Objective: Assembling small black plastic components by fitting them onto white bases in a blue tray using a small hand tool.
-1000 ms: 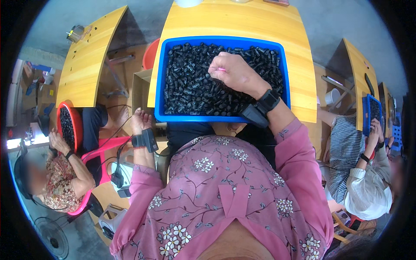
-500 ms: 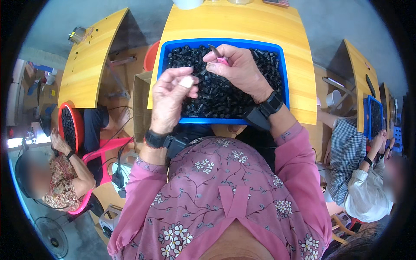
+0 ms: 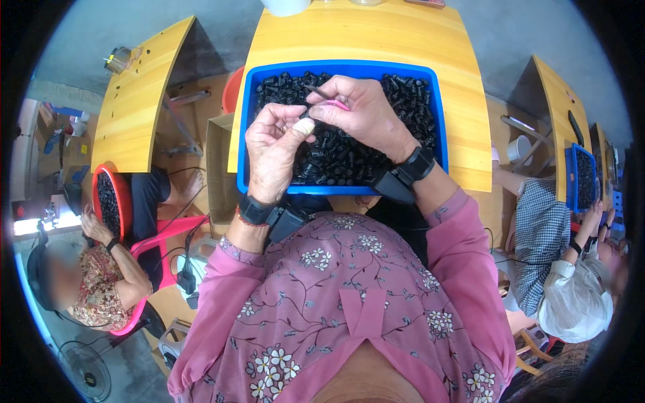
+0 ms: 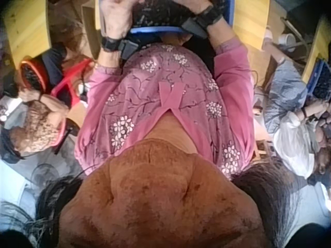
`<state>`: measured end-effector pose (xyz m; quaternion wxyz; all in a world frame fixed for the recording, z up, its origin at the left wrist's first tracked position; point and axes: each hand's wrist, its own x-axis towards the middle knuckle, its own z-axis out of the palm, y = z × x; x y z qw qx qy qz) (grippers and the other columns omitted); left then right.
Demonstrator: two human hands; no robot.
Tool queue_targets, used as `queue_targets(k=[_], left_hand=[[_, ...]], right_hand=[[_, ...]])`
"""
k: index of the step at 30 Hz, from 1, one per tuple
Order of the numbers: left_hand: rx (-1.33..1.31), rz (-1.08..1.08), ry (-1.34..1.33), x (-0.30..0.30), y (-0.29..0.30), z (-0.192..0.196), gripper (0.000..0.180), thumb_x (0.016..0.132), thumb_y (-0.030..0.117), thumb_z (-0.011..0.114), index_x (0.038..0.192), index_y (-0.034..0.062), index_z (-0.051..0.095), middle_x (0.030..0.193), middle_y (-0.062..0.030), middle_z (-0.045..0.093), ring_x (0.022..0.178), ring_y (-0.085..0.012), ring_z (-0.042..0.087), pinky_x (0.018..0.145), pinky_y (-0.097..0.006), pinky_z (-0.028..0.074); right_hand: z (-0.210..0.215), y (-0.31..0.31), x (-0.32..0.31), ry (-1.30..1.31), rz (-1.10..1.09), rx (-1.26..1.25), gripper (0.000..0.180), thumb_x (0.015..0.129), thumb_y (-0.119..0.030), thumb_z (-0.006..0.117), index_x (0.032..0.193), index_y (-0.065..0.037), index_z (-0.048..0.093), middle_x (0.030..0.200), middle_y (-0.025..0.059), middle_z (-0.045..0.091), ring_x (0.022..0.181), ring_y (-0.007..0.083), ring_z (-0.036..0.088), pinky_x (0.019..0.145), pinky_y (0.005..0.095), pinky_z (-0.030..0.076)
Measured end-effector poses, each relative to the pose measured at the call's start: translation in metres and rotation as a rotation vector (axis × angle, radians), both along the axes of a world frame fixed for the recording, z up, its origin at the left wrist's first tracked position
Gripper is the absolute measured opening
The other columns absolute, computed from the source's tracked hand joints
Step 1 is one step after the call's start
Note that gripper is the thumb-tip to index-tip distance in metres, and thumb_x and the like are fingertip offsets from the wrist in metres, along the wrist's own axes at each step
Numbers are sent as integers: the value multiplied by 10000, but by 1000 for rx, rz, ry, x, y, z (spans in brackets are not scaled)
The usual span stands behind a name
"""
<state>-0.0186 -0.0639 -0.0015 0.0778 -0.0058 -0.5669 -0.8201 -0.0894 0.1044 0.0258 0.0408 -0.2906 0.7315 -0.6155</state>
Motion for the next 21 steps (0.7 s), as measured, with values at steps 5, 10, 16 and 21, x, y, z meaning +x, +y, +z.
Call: queue_targets(k=[5, 10, 16, 21], left_hand=[[-113, 27, 25, 0, 1, -2, 155, 882, 5, 685, 1013, 17, 604, 851, -26, 627, 742, -98, 615, 655, -262, 553], [-136, 0, -19, 0, -1, -1, 119, 919, 45, 654, 1020, 26, 594, 867, -38, 639, 738, -106, 617, 654, -262, 552], [374, -180, -220, -5, -12, -9, 104, 977, 121, 577, 1039, 38, 591, 914, -84, 643, 757, -140, 600, 680, -288, 509], [672, -343, -296, -7, -16, -16, 126, 966, 102, 567, 1061, 21, 583, 904, -96, 635, 716, -150, 565, 635, -283, 468]], right_hand=[[-2, -3, 1, 45, 8, 11, 169, 844, -121, 712, 917, 30, 695, 809, 95, 705, 739, 102, 640, 664, 251, 514], [7, -3, 4, -15, -16, 63, 137, 851, -92, 694, 899, 37, 690, 787, 89, 705, 718, 96, 635, 647, 259, 513], [5, -1, 1, -27, 49, 15, 156, 841, -93, 703, 927, 36, 686, 795, 89, 708, 731, 89, 635, 661, 259, 519], [-2, -3, -1, 78, 30, 49, 158, 838, -101, 706, 937, 20, 690, 794, 93, 704, 737, 118, 652, 680, 265, 523]])
